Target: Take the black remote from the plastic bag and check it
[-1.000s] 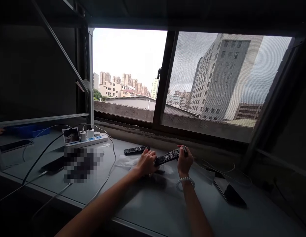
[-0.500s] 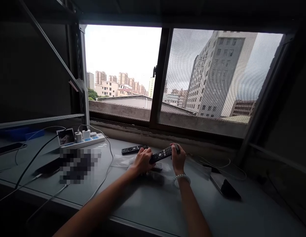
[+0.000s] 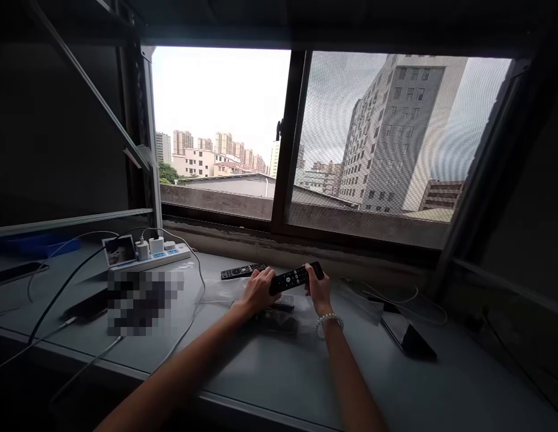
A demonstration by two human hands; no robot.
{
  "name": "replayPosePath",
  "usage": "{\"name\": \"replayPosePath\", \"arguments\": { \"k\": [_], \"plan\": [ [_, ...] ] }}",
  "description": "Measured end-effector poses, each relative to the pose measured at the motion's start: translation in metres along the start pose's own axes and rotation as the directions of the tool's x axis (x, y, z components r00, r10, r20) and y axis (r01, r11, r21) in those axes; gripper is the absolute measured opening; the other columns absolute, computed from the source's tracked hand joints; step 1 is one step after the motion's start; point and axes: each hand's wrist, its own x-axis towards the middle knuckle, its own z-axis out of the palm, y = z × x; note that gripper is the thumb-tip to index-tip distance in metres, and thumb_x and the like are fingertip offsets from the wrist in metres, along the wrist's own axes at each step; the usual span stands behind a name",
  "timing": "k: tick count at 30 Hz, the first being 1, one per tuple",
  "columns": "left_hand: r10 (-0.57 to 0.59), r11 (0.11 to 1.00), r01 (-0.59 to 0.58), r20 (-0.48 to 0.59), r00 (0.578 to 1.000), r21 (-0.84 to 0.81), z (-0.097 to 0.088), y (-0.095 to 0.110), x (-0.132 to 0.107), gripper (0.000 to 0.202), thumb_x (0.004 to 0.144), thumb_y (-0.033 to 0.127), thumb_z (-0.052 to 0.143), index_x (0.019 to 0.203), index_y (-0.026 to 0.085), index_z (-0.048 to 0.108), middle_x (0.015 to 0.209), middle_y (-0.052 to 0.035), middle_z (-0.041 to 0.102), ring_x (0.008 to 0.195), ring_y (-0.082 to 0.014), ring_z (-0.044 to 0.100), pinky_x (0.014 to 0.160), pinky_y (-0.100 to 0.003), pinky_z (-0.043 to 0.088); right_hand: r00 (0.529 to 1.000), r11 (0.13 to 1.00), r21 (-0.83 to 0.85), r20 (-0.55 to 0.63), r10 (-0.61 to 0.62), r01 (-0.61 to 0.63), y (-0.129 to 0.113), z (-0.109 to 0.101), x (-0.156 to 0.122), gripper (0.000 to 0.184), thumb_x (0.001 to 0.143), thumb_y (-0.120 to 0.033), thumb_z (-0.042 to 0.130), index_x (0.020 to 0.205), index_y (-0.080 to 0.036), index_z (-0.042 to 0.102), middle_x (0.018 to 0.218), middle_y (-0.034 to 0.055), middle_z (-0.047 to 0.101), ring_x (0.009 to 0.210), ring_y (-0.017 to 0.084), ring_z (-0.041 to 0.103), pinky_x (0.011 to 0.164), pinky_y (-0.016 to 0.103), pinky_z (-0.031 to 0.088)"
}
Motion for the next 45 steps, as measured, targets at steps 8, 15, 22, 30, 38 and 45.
{"name": "replayPosePath", "arguments": {
  "k": [8,15,22,30,38,45],
  "plan": [
    [-0.009,1.000,0.009,0.017,1.000,-0.017,-0.001,0.005,-0.001,0.026,0.072,0.031,0.059,0.091,0.018,0.047,0.098,-0.0065,0.059,0.086,-0.0230,0.057,0.079,-0.033,0.040,0.996,1.000,-0.015,0.084,-0.010,0.012,-0.003,0.007,-0.002,0.046,0.069,-0.060,0.060,0.059,-0.016,0.055,0.045,0.0070,0.053,0.032,0.013,0.039,0.034,0.024,0.034],
    [0.025,0.995,-0.028,-0.042,0.999,-0.095,0.001,-0.005,0.000,0.035,0.073,0.018,0.057,0.105,0.020,0.045,0.105,-0.0036,0.058,0.094,-0.0209,0.056,0.083,-0.032,0.039,0.996,0.995,-0.048,-0.014,-0.093,0.092,-0.004,-0.002,-0.002,0.041,0.075,-0.059,0.058,0.062,-0.019,0.056,0.048,0.0051,0.055,0.039,0.018,0.046,0.038,0.029,0.039],
    [0.047,0.994,-0.046,0.002,0.999,-0.097,0.000,-0.005,-0.001,0.037,0.070,0.019,0.062,0.105,0.018,0.051,0.104,-0.0043,0.059,0.092,-0.0219,0.056,0.082,-0.032,0.040,0.994,0.991,-0.086,0.035,-0.103,0.106,-0.006,0.000,-0.007,0.038,0.076,-0.056,0.057,0.058,-0.022,0.057,0.049,0.0063,0.055,0.039,0.019,0.045,0.040,0.032,0.040],
    [0.024,0.995,-0.022,0.019,1.000,-0.100,-0.003,0.000,-0.001,0.034,0.068,0.019,0.064,0.101,0.018,0.053,0.101,-0.0048,0.060,0.091,-0.0219,0.056,0.082,-0.032,0.042,0.994,0.992,-0.076,0.044,-0.098,0.101,-0.007,0.003,-0.007,0.037,0.075,-0.056,0.059,0.057,-0.024,0.058,0.049,0.0058,0.054,0.040,0.020,0.046,0.040,0.032,0.040],
    [-0.036,0.993,0.026,-0.091,0.995,-0.115,-0.009,0.000,0.000,0.030,0.071,0.015,0.061,0.098,0.020,0.049,0.098,-0.0026,0.059,0.090,-0.0195,0.056,0.081,-0.031,0.042,0.993,0.997,-0.012,0.084,-0.078,0.080,-0.010,0.009,-0.008,0.045,0.074,-0.061,0.058,0.057,-0.020,0.054,0.047,0.0058,0.054,0.035,0.016,0.042,0.039,0.030,0.039],
    [-0.083,0.989,0.062,-0.156,0.984,-0.135,-0.006,-0.004,0.000,0.029,0.073,0.013,0.058,0.098,0.021,0.046,0.097,-0.0014,0.058,0.092,-0.0187,0.055,0.082,-0.030,0.040,0.983,1.000,-0.015,0.184,-0.020,0.023,-0.011,0.013,-0.010,0.044,0.073,-0.062,0.055,0.060,-0.020,0.057,0.047,0.0054,0.054,0.033,0.015,0.040,0.039,0.030,0.038]
  ]
}}
